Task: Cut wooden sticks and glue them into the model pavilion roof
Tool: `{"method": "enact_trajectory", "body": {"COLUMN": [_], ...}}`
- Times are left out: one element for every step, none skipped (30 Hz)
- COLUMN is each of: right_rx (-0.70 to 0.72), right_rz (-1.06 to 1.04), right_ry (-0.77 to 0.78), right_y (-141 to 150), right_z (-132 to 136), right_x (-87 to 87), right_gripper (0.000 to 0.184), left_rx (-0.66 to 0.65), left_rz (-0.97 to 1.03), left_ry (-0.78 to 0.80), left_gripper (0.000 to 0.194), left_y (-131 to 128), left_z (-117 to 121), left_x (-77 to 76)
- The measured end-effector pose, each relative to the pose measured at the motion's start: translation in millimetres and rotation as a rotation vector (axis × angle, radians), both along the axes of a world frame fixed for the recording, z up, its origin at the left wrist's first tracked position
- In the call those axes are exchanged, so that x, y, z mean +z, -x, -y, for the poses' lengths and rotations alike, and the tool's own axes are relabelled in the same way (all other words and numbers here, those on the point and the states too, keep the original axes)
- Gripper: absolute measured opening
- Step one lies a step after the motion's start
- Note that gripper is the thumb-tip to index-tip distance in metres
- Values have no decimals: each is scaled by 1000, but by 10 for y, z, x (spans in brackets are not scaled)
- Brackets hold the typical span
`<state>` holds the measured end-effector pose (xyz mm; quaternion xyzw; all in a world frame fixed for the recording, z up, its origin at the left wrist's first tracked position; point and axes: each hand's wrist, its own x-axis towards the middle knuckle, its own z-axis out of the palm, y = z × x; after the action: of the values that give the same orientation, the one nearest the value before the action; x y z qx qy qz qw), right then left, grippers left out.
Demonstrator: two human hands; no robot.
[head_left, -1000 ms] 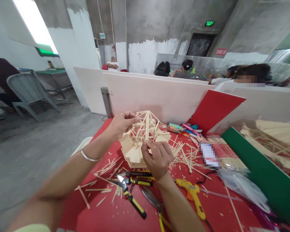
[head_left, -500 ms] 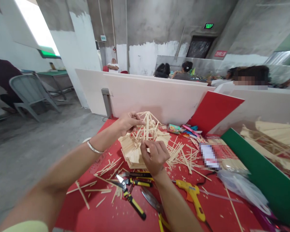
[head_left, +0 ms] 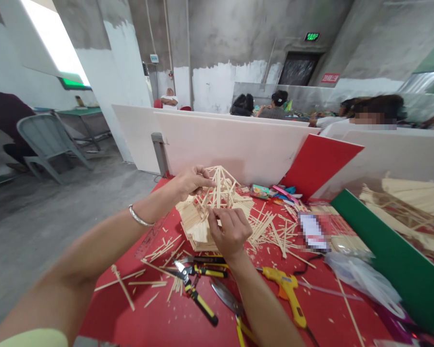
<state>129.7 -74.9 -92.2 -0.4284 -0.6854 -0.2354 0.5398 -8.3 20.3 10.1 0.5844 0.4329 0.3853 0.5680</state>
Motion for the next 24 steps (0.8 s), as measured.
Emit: {"method": "enact_trajectory", "body": {"right_rx": [-5,-10,-18,-27,-37,-46,-53,-59,-62,-63,-64,-63,-63,-61,-60,-58,-57,-57,-58,-60,-63,-66,-68,-69], "right_rz": [-4,-11,-18,-27,-37,-46,-54,-61,-67,-72,-73,-73,-74,-74,-73,-72,-71,-70,-69,-69,-71,-73,-75,-77], "right_ry": [8,17,27,36,44,49,51,52,51,48,46,47,48,52,57,60,60,60,59,59,59,60,62,64], "right_y": [-4,-8,-13,-18,-23,-28,-32,-37,-41,-44,-47,-50,-53,-56,-60,-64,-69,-73,-78,-81,-84,-87,-89,-91], "right_z": [-2,-4,-6,-9,-13,-16,-20,-24,-27,-28,-29,-28,-25,-22,-18,-13,-9,-6,-2,0,2,4,5,6], "right_x": [5,7,5,0,-7,-15,-24,-32,-38,-42,-44,-44,-44,-42,-41,-41,-40,-40,-41,-41,-41,-42,-42,-42], "right_gripper": [7,7,7,8,9,11,13,15,16,17,18,18,19,19,20,20,21,22,22,23,23,23,22,22], "left_rx": [3,4,3,0,-6,-15,-22,-27,-30,-27,-21,-12,-4,1,2,1,0,-1,-1,1,4,6,5,2], "left_rz": [-1,-4,-9,-14,-16,-17,-17,-15,-14,-14,-16,-19,-23,-26,-29,-30,-30,-30,-31,-32,-34,-34,-32,-27], "left_ry": [4,8,9,7,5,1,-1,-4,-5,-4,-2,1,4,5,6,5,6,8,12,16,19,21,22,21], "left_gripper": [45,45,44,44,43,42,41,40,39,38,37,37,36,35,35,35,35,35,34,34,34,34,34,34], "left_y": [-2,-3,-1,2,5,9,12,13,14,12,9,5,0,-5,-10,-15,-19,-23,-26,-29,-31,-31,-30,-28], "left_z": [-4,-11,-19,-27,-35,-42,-48,-52,-55,-56,-55,-53,-49,-44,-38,-32,-25,-18,-12,-7,-3,-1,-1,-3], "left_x": [4,4,3,0,-4,-8,-12,-15,-16,-16,-14,-11,-6,0,8,15,23,31,37,42,45,45,43,39]}}
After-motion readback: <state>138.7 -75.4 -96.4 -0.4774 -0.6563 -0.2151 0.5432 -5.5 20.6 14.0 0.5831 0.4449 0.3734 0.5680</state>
